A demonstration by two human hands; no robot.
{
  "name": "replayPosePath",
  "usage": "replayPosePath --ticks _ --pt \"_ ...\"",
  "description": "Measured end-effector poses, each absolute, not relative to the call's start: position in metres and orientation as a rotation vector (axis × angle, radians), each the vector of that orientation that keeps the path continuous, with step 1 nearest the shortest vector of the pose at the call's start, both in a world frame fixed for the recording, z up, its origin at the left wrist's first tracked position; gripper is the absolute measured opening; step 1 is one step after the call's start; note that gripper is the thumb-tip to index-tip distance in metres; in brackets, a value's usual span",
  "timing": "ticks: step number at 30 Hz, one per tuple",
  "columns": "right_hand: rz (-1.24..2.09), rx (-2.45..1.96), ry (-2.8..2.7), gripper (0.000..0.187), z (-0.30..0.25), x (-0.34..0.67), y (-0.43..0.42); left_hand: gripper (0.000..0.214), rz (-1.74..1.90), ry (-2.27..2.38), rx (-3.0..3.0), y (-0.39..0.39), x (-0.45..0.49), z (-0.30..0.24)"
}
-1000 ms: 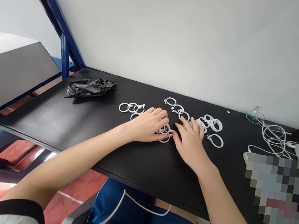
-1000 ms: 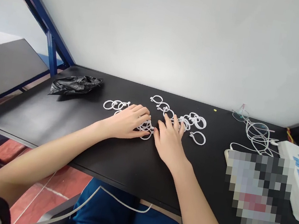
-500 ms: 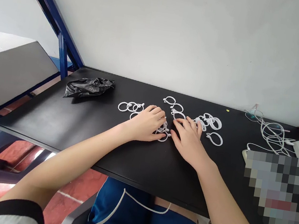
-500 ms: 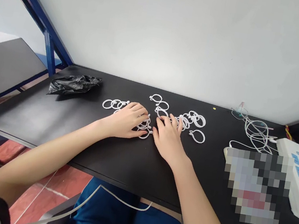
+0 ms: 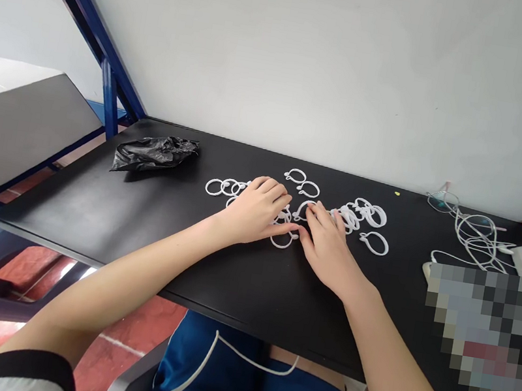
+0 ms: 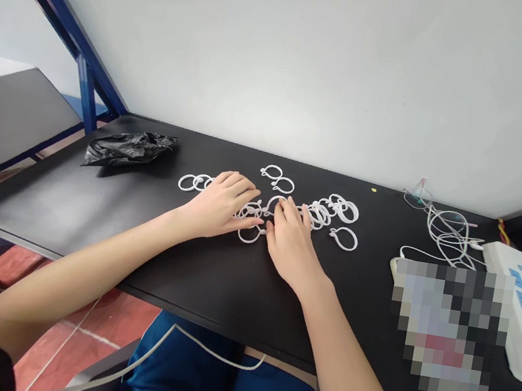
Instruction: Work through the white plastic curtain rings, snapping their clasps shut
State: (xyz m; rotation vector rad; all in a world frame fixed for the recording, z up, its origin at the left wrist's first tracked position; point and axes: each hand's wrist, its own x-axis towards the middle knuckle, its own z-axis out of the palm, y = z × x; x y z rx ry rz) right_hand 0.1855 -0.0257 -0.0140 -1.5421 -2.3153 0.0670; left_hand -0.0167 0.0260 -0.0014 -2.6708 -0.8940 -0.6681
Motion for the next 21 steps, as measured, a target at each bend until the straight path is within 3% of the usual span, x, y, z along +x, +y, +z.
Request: replayPosePath --ticks 15,21 --pt "0.225 -1.239 -1.534 0.02 0.001 0.182 -0.028 0.047 -1.037 -0.92 -2.633 0.02 -0.012 0.003" --pt "0.252 -1.108 -1.658 0.008 0.001 0.175 -0.03 0.02 -1.102 -0.66 -2.647 0.017 -0.009 0.005"
